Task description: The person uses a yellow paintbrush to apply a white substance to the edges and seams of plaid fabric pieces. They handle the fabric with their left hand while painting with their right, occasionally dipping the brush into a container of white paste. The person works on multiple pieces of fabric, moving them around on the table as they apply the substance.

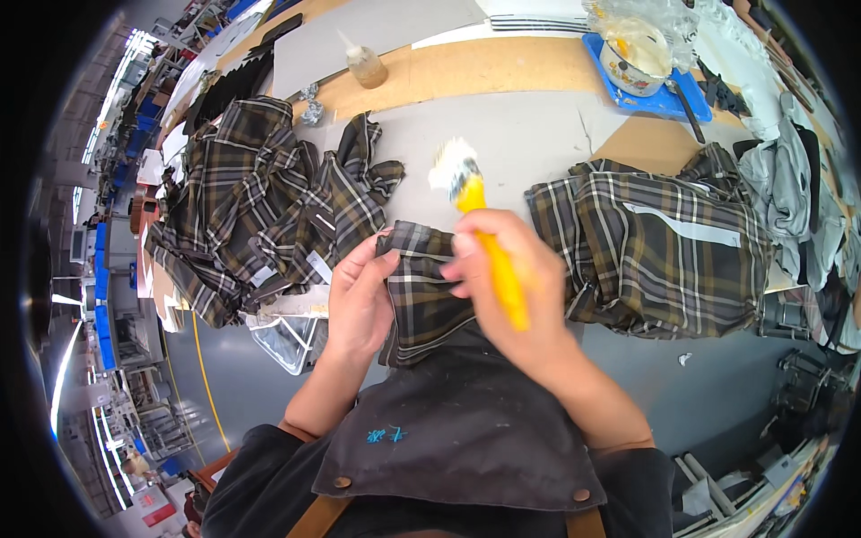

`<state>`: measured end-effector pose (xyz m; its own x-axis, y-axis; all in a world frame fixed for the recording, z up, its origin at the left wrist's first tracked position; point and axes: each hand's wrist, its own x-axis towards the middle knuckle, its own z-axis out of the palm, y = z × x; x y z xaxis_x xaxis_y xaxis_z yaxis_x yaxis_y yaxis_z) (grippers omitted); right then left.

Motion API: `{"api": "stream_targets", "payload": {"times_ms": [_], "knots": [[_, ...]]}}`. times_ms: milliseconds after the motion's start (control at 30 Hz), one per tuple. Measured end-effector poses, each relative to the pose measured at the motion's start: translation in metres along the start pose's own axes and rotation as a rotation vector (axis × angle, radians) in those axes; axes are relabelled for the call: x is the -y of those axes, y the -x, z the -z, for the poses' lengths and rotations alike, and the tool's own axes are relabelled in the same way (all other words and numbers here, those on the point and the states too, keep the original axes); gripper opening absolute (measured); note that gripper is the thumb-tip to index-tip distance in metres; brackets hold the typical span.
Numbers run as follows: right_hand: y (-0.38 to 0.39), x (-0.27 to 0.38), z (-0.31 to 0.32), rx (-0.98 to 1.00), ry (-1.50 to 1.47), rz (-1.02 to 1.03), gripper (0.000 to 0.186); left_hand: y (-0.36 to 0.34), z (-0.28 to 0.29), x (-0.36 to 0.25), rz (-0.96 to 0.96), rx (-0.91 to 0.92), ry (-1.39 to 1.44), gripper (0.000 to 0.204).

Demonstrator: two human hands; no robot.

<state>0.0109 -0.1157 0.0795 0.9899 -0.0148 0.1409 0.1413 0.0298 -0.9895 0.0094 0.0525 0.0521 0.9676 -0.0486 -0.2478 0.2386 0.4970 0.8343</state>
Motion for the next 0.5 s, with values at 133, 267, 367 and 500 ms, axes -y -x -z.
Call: {"api": "stream_targets", "payload": {"times_ms": [133,267,367,500], "knots": [[0.001,-0.003,-0.035,0.058,-0.176,0.267,0.033,0.021,-0.025,-0.025,-0.201,0.189,-0.048,0.038],[-0.006,0.022,-0.049,0.101,-0.21,0.442,0.048,0.043,-0.031,-0.056,-0.547,0.234,-0.131,0.048],[-0.006,0.033,-0.053,0.186,-0.346,0.462,0.05,0.056,-0.02,-0.082,-0.948,0.087,-0.783,0.051],[0.005,0.037,-0.053,0.416,-0.525,0.376,0.05,0.059,-0.025,-0.108,-1.099,0.005,-1.178,0.046]]}}
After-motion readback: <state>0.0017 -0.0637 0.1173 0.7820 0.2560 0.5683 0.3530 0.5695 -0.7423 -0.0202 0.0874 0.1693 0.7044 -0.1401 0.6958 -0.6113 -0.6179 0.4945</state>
